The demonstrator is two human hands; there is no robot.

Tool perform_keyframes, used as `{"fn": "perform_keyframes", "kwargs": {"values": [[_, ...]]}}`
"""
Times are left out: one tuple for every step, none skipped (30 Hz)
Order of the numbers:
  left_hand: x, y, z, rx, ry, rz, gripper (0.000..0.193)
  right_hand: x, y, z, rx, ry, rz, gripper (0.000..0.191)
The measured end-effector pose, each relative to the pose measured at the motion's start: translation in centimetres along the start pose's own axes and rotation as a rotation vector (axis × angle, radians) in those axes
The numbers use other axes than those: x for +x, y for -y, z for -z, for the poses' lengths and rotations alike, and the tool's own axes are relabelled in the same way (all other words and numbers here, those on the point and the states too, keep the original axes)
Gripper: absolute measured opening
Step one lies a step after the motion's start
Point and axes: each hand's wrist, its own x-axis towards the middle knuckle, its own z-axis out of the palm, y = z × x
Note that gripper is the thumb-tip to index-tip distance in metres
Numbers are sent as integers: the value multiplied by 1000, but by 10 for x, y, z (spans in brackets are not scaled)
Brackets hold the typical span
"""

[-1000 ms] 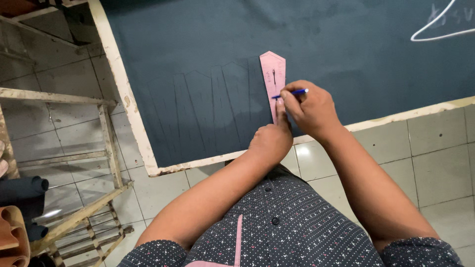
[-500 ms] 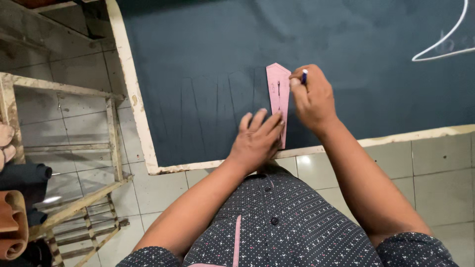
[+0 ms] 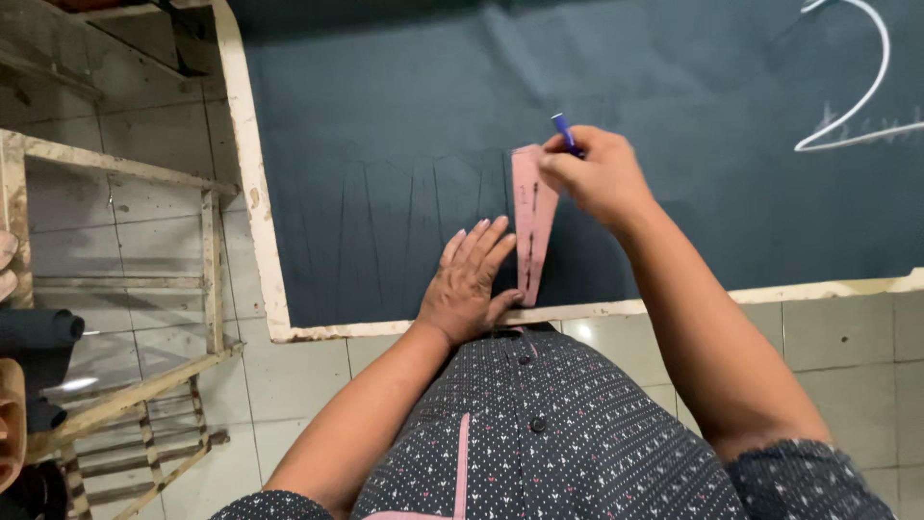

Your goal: The person lays a pink paper pattern on a large panel of dark fabric on a work table and traces around it with a pen, repositioning the pattern repeatedly to draw successive outlines on the fabric. They smooth the fabric and hold the pattern steady with one hand while tracing with the other.

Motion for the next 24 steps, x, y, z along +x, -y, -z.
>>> {"fn": "perform_keyframes", "kwargs": {"values": [[0, 2, 0, -39, -42, 5, 82, -11, 10, 7, 86, -35, -78, 20], [-1, 2, 0, -33, -49, 10, 80, -26, 19, 16, 152, -67, -1, 17], [-3, 3, 0, -27, -53, 14, 79, -43, 26, 25, 218, -100, 74, 13], [-2, 4, 1, -22, -60, 14, 77, -59, 31, 33, 246, -110, 153, 13], [-2, 5, 1, -22, -48, 21, 76, -75, 32, 40, 271, -121, 234, 13], [-2, 6, 1, -22, -34, 29, 75, -88, 29, 43, 296, -130, 314, 14], [-2, 6, 1, -23, -17, 41, 74, -97, 23, 44, 246, -143, 248, 14], [-2, 7, 1, -6, -19, 27, 71, -102, 13, 40, 197, -157, 183, 14], [-2, 7, 1, 11, -21, 13, 69, -105, 1, 35, 149, -170, 117, 15], [-2, 8, 0, 28, -22, 1, 67, -108, -14, 28, 49, -215, 134, 17], [-3, 7, 0, 36, -16, 4, 66, -109, -30, 20, -50, -258, 150, 21], [-2, 7, 0, 44, -11, 6, 64, -109, -46, 13, -150, -299, 167, 25], [-1, 6, -1, 52, -7, 11, 62, -110, -61, 9, -193, -314, 90, 32], [-1, 5, 0, 51, -20, 6, 61, -110, -74, 6, -236, -325, 9, 40], [-1, 3, 0, 50, -34, 2, 60, -111, -86, 4, -279, -336, -70, 48], [0, 2, 1, 50, -49, -2, 58, -111, -96, 1, -243, -311, -98, 42], [2, 0, 1, 53, -22, 16, 57, -111, -105, -2, -208, -287, -126, 37], [6, 0, 1, 56, 4, 33, 55, -112, -111, -2, -172, -264, -153, 32], [11, -1, 1, 59, 30, 49, 54, -111, -115, 0, -223, -265, -167, 29], [18, -2, -1, 64, 38, 32, 54, -111, -118, 0, -275, -263, -186, 27], [24, -2, -2, 68, 50, 22, 53, -112, -119, 0, -328, -252, -208, 26], [28, -2, -2, 76, 61, 13, 53, -111, -119, 0, -336, -239, -197, 27], [33, -1, -3, 68, 59, 7, 54, -110, -119, 0, -343, -233, -183, 28], [38, -1, -4, 58, 55, -2, 54, -110, -118, 0, -352, -230, -169, 29]]}}
